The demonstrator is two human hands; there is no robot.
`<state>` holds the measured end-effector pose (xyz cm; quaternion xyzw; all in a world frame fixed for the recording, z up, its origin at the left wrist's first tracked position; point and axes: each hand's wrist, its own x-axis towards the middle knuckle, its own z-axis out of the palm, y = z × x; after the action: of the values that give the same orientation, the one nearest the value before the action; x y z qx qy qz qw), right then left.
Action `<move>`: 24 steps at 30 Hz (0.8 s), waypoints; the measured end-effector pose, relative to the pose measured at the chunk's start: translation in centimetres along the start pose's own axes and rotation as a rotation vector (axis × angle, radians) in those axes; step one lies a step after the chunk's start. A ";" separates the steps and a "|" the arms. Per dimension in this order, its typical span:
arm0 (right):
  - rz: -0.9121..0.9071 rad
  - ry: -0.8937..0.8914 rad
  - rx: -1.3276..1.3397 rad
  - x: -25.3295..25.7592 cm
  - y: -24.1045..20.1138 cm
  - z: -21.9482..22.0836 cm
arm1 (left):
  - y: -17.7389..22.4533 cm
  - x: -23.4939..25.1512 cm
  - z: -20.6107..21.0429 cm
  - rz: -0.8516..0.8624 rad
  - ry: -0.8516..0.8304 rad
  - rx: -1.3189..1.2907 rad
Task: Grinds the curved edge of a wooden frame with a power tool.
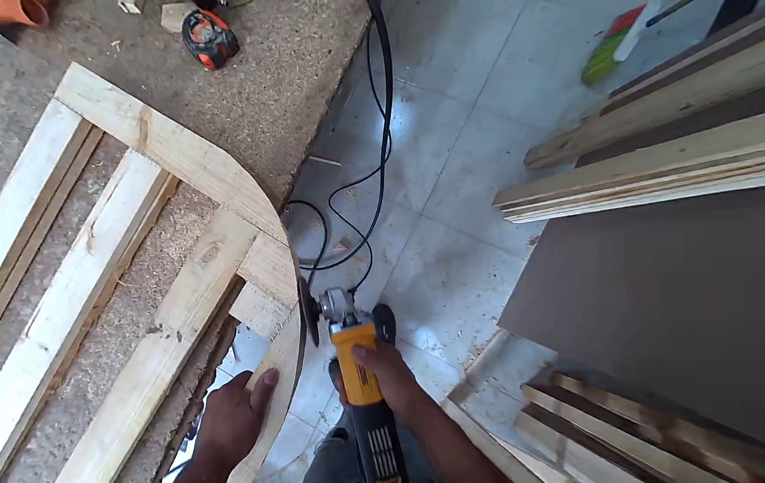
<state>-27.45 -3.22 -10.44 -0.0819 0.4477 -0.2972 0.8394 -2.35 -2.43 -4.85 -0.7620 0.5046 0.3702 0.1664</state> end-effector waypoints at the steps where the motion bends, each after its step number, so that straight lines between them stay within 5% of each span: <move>1: -0.005 -0.028 0.009 1.2 -1.1 0.0 | 0.2 0.0 -0.1 -0.009 -0.005 0.001; 24: 0.131 -0.140 -0.102 4.3 -7.3 -3.5 | 0.5 -0.2 0.2 0.021 0.053 -0.033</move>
<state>-31.51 -11.17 -12.59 -0.1160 0.4067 -0.2120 0.8810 -2.89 -2.41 -4.78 -0.7689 0.5107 0.3597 0.1366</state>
